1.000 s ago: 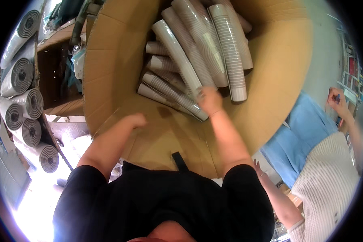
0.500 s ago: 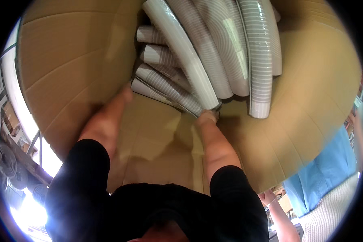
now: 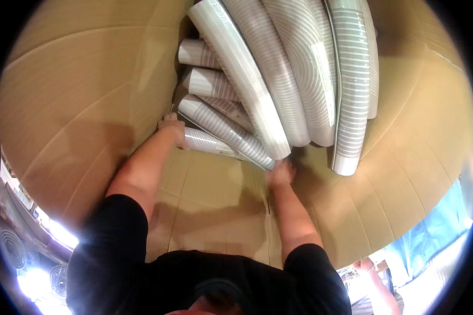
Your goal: The person removes plastic wrapping from rolls of material and arranges them in rows on a work table.
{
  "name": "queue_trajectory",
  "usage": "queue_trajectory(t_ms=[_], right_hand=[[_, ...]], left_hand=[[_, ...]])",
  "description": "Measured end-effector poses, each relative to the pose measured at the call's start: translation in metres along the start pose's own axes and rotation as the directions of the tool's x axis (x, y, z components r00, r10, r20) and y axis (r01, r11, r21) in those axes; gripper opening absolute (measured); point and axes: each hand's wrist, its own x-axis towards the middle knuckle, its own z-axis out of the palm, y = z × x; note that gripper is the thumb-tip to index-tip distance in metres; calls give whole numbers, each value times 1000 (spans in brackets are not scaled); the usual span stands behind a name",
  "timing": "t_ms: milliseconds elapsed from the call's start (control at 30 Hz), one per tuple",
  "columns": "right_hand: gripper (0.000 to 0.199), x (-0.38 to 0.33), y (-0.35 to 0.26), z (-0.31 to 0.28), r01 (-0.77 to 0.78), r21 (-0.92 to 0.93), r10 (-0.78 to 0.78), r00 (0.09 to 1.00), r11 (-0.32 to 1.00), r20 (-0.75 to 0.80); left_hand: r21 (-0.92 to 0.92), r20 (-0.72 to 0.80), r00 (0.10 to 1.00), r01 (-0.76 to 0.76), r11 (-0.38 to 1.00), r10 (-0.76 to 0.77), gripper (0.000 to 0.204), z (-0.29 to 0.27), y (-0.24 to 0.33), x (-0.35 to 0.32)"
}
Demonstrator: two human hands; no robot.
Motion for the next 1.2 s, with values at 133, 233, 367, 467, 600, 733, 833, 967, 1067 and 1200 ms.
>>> queue_trajectory(t_ms=[133, 233, 367, 467, 600, 733, 833, 967, 1067, 1200], right_hand=[[44, 9, -5, 3, 76, -213, -107, 984, 974, -139], [47, -11, -12, -2, 135, -393, -135, 990, 909, 29], [91, -53, -14, -21, 378, -31, -379, 921, 925, -93], [110, -73, -11, -42, 561, 65, -549, 824, 825, -137], [107, -118, -27, -77, 745, 207, -717, 667, 635, -202], [93, -199, -66, -150, 723, 559, -733, 623, 407, -273], [70, -265, -105, -230, 943, 325, -638, 295, 73, -712], [68, -368, -191, -336, 993, -108, -499, -66, 55, -864], [70, -451, -291, -400, 951, -157, -595, 33, 266, -803], [69, -497, -347, -406, 820, -535, -682, -273, 204, -679]], left_hand=[[-41, -62, 997, -57, 998, 55, 78, 16, 17, -17], [220, -108, 972, -181, 959, 209, 56, 17, 19, -44], [442, 56, 946, -309, 842, 318, 56, -5, 59, -155], [571, -116, 904, -279, 772, 412, 52, -31, 83, -280], [752, -155, 844, -236, 615, 514, 43, -97, 56, -445], [791, -375, 774, -19, 611, 509, 36, -107, -2, -597], [532, -761, 454, 30, 846, 463, 50, -106, -131, -681], [-77, -984, 111, 440, 895, -139, 59, -67, -273, -771], [-363, -904, -89, 675, 642, -418, 82, -70, -319, -741], [-18, -907, 420, -85, 996, 19, 89, -94, -349, -638]])
